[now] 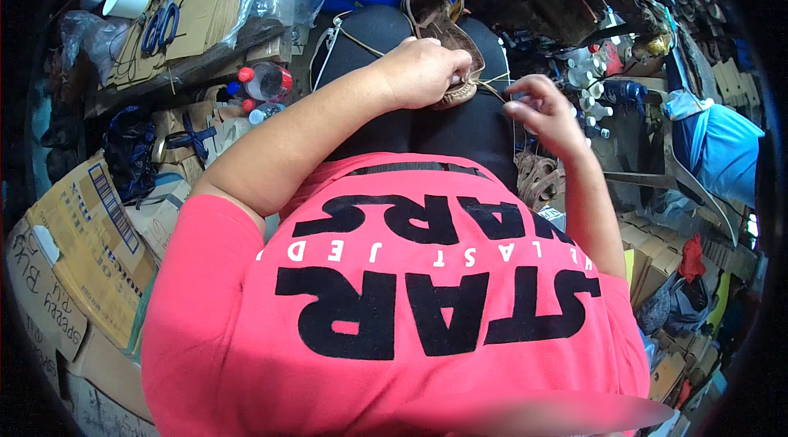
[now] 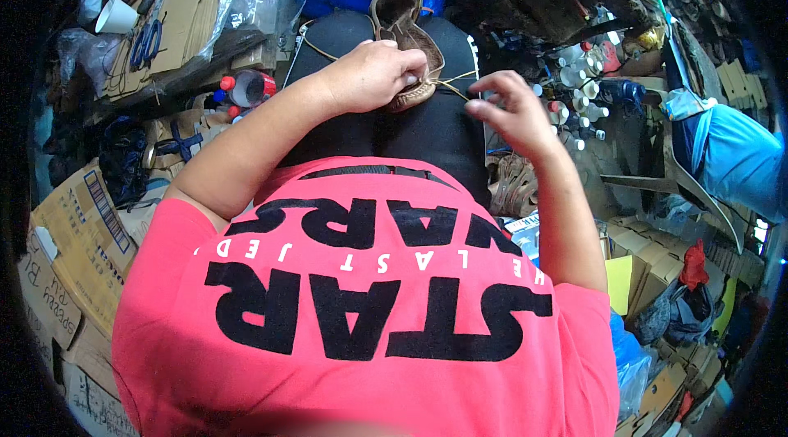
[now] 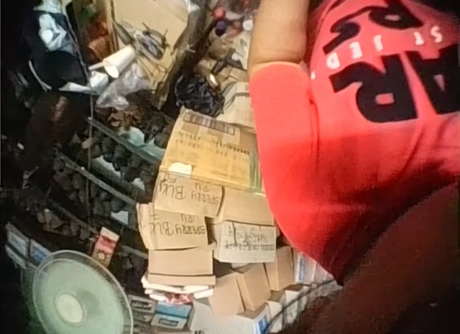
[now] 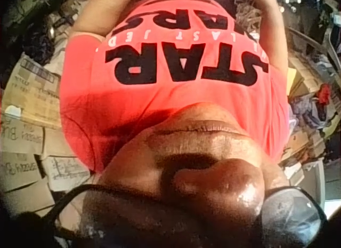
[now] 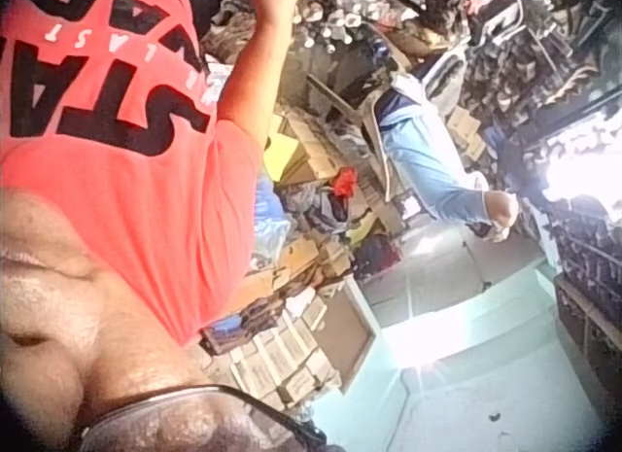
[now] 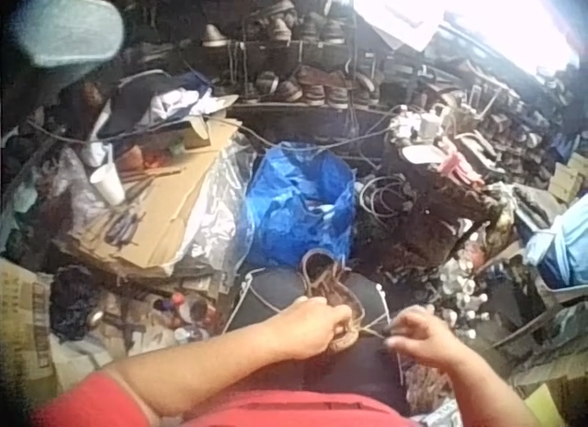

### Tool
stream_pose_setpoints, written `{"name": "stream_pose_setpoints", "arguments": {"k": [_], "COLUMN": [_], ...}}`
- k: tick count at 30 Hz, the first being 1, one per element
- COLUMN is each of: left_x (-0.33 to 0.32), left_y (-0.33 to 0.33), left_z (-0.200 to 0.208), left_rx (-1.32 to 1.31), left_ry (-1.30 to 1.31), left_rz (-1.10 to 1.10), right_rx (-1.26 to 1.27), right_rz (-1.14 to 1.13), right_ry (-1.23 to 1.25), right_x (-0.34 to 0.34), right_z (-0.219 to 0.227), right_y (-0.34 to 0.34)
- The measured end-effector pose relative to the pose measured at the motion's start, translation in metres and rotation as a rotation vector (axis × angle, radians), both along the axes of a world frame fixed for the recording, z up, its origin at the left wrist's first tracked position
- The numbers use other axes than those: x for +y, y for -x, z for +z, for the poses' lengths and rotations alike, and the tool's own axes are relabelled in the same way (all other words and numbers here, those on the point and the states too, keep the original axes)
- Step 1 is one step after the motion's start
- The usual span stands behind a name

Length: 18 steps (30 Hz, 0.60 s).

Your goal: Stitch the leather upper of a shoe by hand using a needle and thread.

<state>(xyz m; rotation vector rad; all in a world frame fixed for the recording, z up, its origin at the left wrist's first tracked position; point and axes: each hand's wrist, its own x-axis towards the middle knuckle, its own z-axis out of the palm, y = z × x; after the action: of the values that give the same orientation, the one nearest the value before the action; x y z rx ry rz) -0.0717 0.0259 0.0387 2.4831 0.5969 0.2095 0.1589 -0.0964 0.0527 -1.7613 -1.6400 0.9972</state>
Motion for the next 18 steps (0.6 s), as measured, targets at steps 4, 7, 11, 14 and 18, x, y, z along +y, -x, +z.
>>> {"name": "stream_pose_setpoints", "arguments": {"k": [4, 7, 11, 14, 18], "left_x": [-0.001, -0.003, -0.005, -0.008, -0.009], "left_y": [0.003, 0.006, 0.007, 0.009, 0.011], "left_z": [-0.005, -0.005, -0.002, 0.0, 0.003], "left_rx": [-0.032, -0.018, -0.018, 0.012, -0.012], "left_ry": [0.047, 0.01, -0.052, -0.09, -0.101], "left_rz": [0.031, -0.032, -0.086, -0.04, -0.057], "right_rx": [0.102, -0.03, -0.548, -0.595, -0.664], "right_rz": [-0.01, 0.113, 0.11, 0.018, 0.461], "right_ry": [0.151, -0.135, -0.168, -0.265, -0.264], "right_x": [-0.002, 0.008, 0.042, 0.051, 0.042], "right_z": [0.003, 0.015, 0.013, 0.021, 0.043], "right_y": [0.013, 0.003, 0.002, 0.007, 0.024]}}
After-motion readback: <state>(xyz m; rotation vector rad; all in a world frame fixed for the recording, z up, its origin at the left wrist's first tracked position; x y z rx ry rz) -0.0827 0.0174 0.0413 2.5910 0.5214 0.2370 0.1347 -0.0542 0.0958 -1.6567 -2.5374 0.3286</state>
